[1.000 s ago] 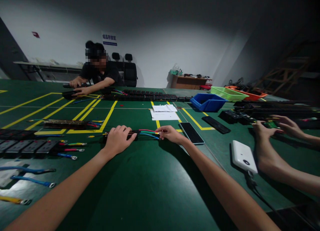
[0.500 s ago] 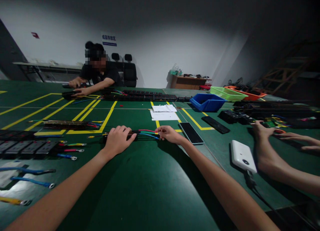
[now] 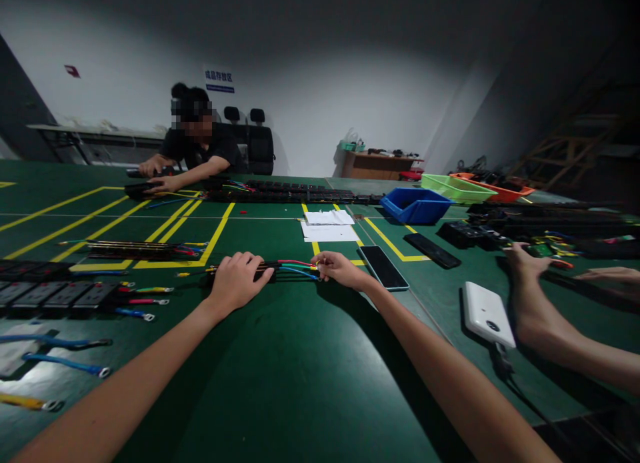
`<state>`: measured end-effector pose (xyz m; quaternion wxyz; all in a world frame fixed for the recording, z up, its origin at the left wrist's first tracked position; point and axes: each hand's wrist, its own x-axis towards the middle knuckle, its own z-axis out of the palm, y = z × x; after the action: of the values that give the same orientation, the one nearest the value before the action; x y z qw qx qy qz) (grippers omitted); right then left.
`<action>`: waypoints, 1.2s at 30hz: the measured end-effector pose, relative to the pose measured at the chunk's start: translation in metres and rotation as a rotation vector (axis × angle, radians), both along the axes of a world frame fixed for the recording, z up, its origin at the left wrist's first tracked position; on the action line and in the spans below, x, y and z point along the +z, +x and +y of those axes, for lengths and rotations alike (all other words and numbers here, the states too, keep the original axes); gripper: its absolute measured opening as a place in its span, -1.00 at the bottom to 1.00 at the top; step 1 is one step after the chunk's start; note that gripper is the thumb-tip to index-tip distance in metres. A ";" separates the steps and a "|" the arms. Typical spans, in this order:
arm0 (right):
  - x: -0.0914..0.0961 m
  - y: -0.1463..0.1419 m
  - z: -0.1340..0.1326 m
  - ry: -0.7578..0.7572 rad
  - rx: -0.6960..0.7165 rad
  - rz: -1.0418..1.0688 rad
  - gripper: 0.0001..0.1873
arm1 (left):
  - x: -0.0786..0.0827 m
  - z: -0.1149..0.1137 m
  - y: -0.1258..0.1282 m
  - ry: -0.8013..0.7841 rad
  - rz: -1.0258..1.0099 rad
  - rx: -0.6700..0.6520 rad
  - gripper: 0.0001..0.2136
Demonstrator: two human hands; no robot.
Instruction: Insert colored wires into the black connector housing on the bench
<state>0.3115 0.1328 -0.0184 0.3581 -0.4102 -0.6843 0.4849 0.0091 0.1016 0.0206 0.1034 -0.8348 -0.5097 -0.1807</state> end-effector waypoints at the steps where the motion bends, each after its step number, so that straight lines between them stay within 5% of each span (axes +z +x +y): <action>1: 0.000 0.001 0.000 -0.005 0.005 0.007 -0.69 | 0.000 0.000 0.000 0.004 0.004 -0.001 -0.51; 17: 0.007 0.001 -0.003 -0.049 0.029 0.068 -0.61 | 0.001 -0.001 0.001 0.000 0.019 0.013 -0.50; 29: 0.011 0.000 -0.009 -0.177 -0.166 0.284 -0.54 | -0.001 -0.003 0.000 -0.006 -0.002 0.001 -0.53; 36: 0.012 -0.006 -0.017 -0.119 -0.125 -0.091 -0.46 | -0.009 -0.008 0.003 0.044 0.002 0.038 -0.54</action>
<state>0.3054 0.1162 -0.0064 0.3313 -0.4942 -0.6428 0.4825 0.0120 0.0935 0.0113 0.1257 -0.8228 -0.5210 -0.1888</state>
